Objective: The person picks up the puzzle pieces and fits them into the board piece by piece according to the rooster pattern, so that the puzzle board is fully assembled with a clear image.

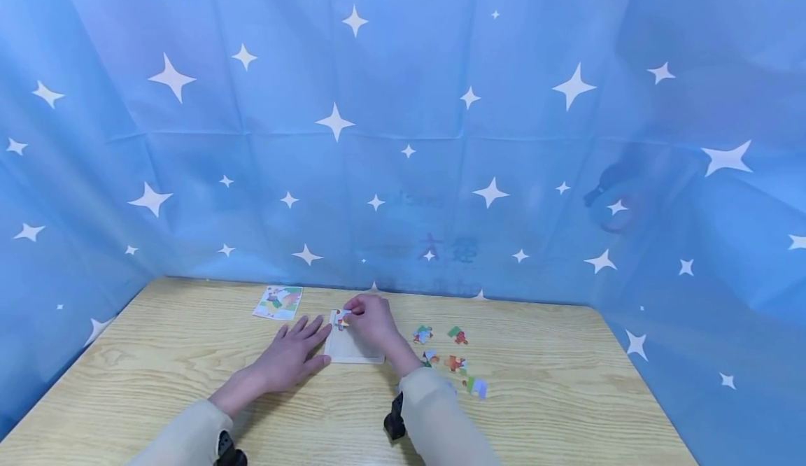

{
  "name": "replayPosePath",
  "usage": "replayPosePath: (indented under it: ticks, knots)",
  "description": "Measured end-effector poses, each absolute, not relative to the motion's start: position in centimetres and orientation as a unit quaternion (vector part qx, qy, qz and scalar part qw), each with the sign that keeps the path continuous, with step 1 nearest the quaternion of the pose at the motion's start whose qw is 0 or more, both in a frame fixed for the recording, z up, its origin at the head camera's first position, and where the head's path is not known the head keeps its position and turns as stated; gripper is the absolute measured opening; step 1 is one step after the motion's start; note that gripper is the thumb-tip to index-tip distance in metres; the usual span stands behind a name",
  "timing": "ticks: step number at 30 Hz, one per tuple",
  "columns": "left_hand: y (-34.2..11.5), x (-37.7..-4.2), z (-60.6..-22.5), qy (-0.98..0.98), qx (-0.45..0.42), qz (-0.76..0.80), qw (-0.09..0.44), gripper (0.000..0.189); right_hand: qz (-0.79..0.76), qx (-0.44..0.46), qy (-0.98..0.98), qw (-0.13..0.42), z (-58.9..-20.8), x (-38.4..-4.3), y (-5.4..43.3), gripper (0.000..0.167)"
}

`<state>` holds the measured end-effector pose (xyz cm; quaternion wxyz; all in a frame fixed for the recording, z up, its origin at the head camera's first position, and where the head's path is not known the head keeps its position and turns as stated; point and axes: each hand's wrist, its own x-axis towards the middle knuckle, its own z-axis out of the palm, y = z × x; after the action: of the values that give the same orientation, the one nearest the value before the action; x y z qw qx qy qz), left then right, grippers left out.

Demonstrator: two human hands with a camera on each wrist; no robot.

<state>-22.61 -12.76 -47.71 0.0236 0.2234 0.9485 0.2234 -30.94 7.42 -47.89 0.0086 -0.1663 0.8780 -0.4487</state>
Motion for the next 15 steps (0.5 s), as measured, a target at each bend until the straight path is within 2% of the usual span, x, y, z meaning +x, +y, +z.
replayPosePath:
  ticks: [15]
  knots:
    - [-12.67,-22.56,-47.43,0.949,0.218,0.225,0.041,0.062,-0.414,-0.201,0.888,0.021,-48.12,-31.06,7.39,0.011]
